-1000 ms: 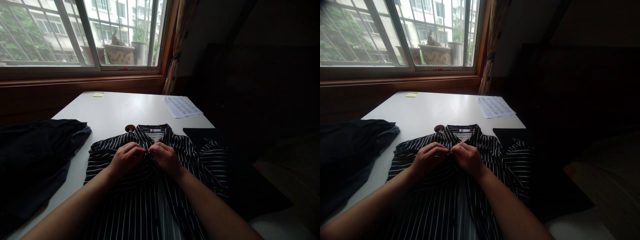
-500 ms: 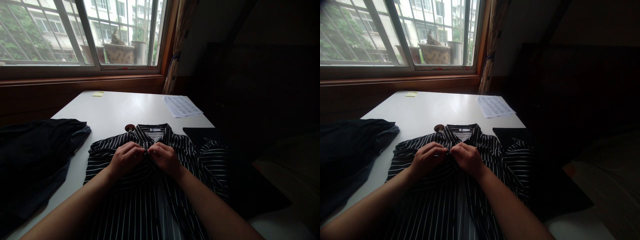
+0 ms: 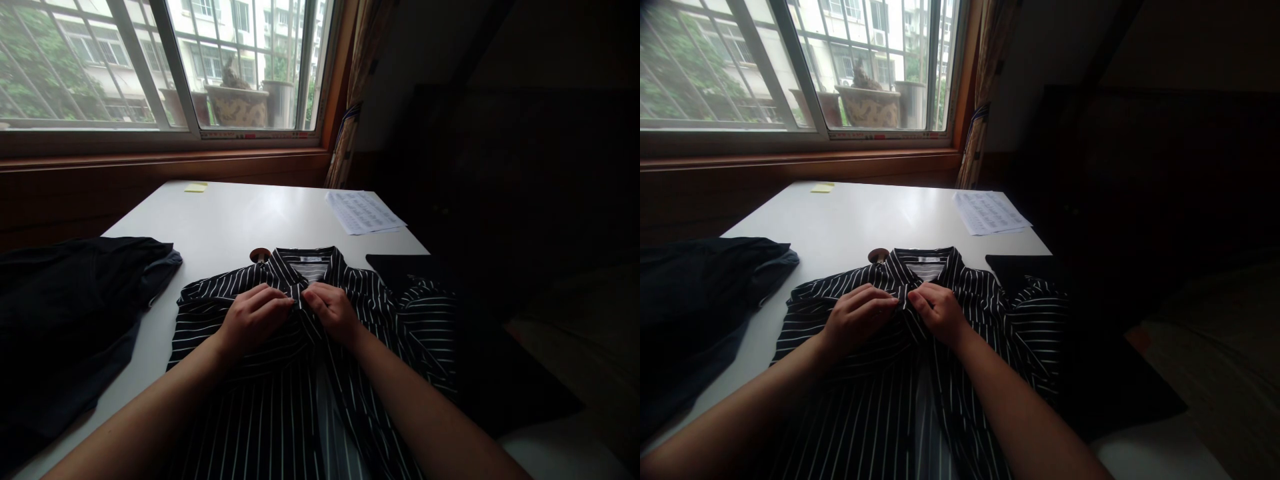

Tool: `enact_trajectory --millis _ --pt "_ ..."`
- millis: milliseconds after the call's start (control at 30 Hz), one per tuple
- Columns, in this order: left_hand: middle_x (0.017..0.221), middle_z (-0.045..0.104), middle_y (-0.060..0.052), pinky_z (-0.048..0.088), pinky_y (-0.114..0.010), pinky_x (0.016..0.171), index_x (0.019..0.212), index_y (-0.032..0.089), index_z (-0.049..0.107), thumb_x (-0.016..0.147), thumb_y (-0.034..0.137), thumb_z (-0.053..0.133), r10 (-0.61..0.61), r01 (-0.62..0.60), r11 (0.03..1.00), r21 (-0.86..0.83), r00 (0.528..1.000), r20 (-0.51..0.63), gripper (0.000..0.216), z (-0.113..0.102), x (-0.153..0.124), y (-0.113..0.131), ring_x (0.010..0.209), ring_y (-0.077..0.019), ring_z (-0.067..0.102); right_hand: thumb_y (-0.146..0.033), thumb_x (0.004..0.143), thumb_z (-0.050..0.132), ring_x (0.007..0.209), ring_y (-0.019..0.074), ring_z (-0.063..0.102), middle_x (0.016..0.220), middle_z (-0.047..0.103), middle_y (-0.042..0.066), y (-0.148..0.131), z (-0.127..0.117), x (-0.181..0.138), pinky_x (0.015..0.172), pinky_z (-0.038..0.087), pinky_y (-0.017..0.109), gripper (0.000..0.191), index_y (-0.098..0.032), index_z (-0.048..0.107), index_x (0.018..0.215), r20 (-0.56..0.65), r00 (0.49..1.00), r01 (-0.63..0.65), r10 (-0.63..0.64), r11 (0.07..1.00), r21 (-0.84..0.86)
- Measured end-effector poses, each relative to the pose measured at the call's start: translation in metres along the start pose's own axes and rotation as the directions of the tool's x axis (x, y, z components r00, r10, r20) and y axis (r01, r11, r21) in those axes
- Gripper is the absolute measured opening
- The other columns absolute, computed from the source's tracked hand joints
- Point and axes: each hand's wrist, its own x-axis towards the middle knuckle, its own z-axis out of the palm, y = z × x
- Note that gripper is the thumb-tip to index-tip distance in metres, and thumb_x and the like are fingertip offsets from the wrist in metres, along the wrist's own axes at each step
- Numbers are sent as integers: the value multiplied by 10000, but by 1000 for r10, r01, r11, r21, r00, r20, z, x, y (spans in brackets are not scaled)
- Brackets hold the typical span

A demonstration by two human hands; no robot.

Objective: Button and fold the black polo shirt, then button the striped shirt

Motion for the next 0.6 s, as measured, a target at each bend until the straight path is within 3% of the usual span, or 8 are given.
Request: enact_trajectory --millis 133,233,333,467,600 --pt "974 683 -40 518 -305 743 1075 216 639 901 123 633 -18 15 999 33 997 73 197 4 -1 -1 834 -166 591 -360 949 578 730 156 578 751 617 9 1 -1 1 719 437 295 257 -188 644 769 64 995 -77 73 994 73" --pt "971 671 -36 525 -324 789 1051 228 640 897 165 657 -83 83 996 42 996 14 167 6 1 -2 867 -176 596 -370 906 634 720 153 561 734 601 -2 2 -2 2 698 428 286 233 -187 641 762 64 988 -148 141 983 110" --pt "1052 674 -48 523 -377 885 1125 244 619 884 214 684 -160 161 986 31 986 -54 251 7 3 -4 980 -209 602 -387 893 642 715 151 547 732 591 -5 4 -3 2 689 425 280 237 -185 647 768 50 979 -201 196 967 155" --pt "1258 633 -77 459 -480 1028 1288 258 537 900 271 668 -279 279 960 -5 960 -14 410 7 4 -9 1186 -259 544 -412 893 637 735 158 556 763 610 5 6 -3 1 695 435 280 246 -182 669 812 46 969 -246 242 949 194" --pt "1073 679 -60 510 -447 920 1289 258 546 916 303 650 -365 367 929 -54 930 54 390 8 1 -14 1051 -246 588 -422 900 627 742 160 554 770 606 3 6 -4 0 701 441 278 252 -186 664 818 43 964 -267 264 939 217"
